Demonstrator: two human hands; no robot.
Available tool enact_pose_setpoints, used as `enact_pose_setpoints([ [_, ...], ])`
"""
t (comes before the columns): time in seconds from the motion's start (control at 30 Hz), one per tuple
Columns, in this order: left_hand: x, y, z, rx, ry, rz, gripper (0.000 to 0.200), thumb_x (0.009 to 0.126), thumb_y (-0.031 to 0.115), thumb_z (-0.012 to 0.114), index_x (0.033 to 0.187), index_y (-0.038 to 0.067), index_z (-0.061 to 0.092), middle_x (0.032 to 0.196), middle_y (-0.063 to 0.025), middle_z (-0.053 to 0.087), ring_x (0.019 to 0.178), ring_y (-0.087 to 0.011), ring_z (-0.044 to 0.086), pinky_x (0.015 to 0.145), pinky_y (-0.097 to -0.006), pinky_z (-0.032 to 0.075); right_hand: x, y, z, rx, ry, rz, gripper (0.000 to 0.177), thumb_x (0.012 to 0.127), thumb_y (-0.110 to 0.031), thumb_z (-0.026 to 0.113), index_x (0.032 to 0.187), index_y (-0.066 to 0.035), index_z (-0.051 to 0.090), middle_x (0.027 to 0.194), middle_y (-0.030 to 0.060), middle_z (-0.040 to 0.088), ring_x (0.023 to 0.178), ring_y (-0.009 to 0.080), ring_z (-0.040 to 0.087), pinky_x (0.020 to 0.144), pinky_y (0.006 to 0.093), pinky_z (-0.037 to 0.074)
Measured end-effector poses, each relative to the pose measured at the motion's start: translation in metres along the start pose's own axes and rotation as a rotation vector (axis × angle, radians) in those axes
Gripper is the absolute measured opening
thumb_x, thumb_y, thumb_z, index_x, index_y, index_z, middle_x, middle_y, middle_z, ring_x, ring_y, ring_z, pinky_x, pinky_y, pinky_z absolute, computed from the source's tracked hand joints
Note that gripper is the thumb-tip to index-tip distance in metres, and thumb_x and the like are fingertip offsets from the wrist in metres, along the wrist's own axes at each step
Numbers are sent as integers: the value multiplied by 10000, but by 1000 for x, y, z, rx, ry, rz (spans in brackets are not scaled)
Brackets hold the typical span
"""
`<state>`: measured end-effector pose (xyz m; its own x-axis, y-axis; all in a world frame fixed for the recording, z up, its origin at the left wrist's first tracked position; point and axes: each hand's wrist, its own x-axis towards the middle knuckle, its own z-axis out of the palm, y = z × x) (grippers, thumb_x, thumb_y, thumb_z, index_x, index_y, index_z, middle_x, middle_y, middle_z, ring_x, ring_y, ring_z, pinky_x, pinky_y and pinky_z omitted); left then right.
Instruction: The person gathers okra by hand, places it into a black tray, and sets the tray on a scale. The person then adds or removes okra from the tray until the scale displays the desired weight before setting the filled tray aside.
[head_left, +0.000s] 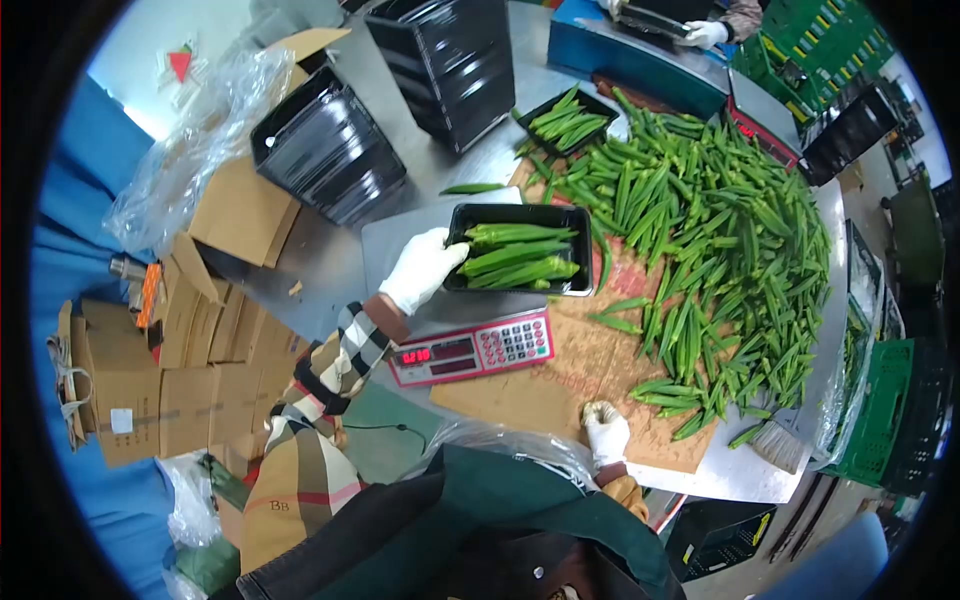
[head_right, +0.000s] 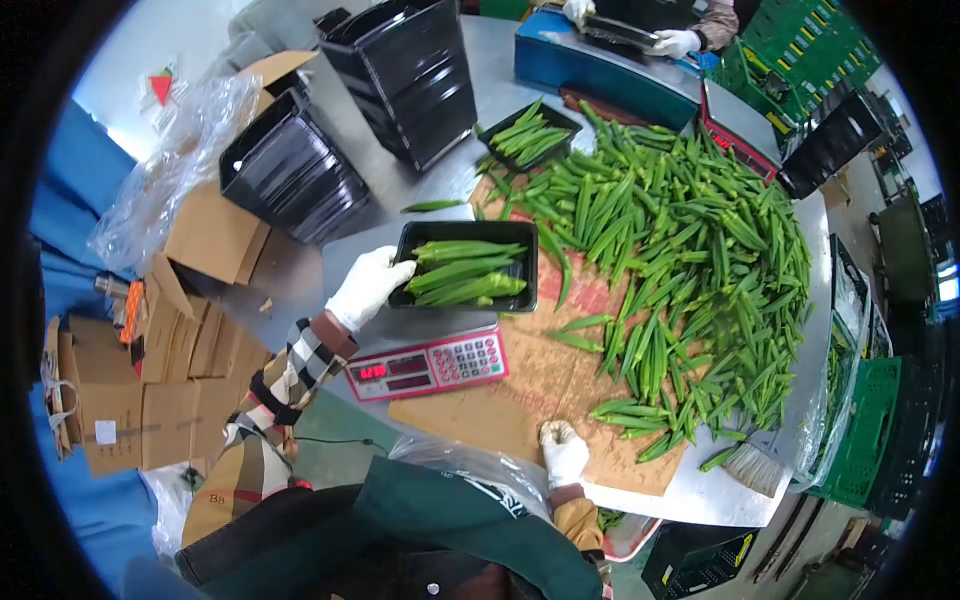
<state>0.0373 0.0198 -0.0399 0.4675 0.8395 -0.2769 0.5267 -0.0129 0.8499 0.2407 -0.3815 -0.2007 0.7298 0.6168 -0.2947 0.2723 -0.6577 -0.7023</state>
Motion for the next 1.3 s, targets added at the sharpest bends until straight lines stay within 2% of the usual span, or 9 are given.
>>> enact_pose_setpoints([
  [0.17, 121, 57, 26, -383, -47, -59, 305, 910, 223, 677, 1002, -68, 667, 885, -142, 713, 793, -250, 699, 735, -386, 562, -5, -26, -10, -66, 1, 66, 262, 872, -370, 734, 890, -109, 750, 750, 122, 721, 689, 296, 713, 663, 385, 551],
  [0.3, 258, 44, 59, -2, 155, 128, 447, 831, 322, 714, 1079, -46, 656, 1002, -256, 691, 801, -353, 707, 756, -418, 573, -3, -17, -8, -90, -25, 64, 277, 864, -396, 721, 924, -128, 757, 807, 150, 724, 768, 357, 705, 711, 419, 554],
  [0.47, 295, 52, 106, -611, 65, -174, 317, 935, 222, 681, 1102, -38, 611, 943, -190, 656, 672, -321, 706, 476, -429, 591, 1, -19, -7, -171, -61, 99, 278, 845, -451, 706, 912, -187, 762, 796, 129, 723, 780, 348, 704, 726, 427, 554],
  [0.57, 233, 85, 94, -642, -76, -251, 333, 929, 242, 709, 1125, -6, 602, 964, -136, 653, 836, -268, 700, 640, -393, 605, 1, -29, -15, -162, -78, 97, 264, 844, -447, 705, 899, -195, 760, 780, 124, 720, 767, 340, 703, 721, 428, 552],
  [0.63, 195, 102, 58, -477, -222, -13, 361, 940, 279, 709, 1162, 10, 616, 1053, -122, 650, 1015, -284, 677, 821, -412, 580, 1, -23, -12, -207, -77, 58, 258, 842, -445, 707, 891, -196, 754, 769, 112, 722, 754, 330, 704, 706, 422, 551],
  [0.83, 74, 136, -93, 274, 832, 740, 441, 965, 212, 657, 1309, -55, 597, 1334, -245, 606, 1284, -350, 550, 1105, -420, 419, 1, -40, -20, -234, -40, -52, 232, 862, -402, 682, 881, -178, 739, 795, 110, 717, 736, 328, 693, 680, 439, 553],
  [1.0, 60, 33, -236, 808, 640, -18, 675, 1036, 559, 427, 1258, -37, 651, 1254, -237, 672, 1195, -360, 624, 1027, -406, 449, 1, -37, -22, -178, -156, 38, 313, 902, -438, 615, 948, -144, 713, 846, 149, 720, 819, 372, 689, 739, 482, 537],
  [1.17, 105, -35, -312, 332, 433, 227, 527, 1023, 379, 599, 1283, -77, 637, 1234, -134, 693, 1098, -173, 609, 1028, -299, 429, 1, -38, -22, -170, -140, 56, 305, 891, -422, 630, 959, -140, 722, 848, 136, 730, 808, 360, 698, 742, 473, 542],
  [1.3, 121, -26, -323, -24, 807, 239, 376, 1004, 252, 651, 1202, -66, 688, 1117, -78, 716, 1015, -154, 629, 982, -257, 461, 0, -28, -16, -113, -101, 20, 290, 888, -412, 630, 968, -151, 730, 843, 133, 732, 809, 355, 701, 739, 470, 545],
])
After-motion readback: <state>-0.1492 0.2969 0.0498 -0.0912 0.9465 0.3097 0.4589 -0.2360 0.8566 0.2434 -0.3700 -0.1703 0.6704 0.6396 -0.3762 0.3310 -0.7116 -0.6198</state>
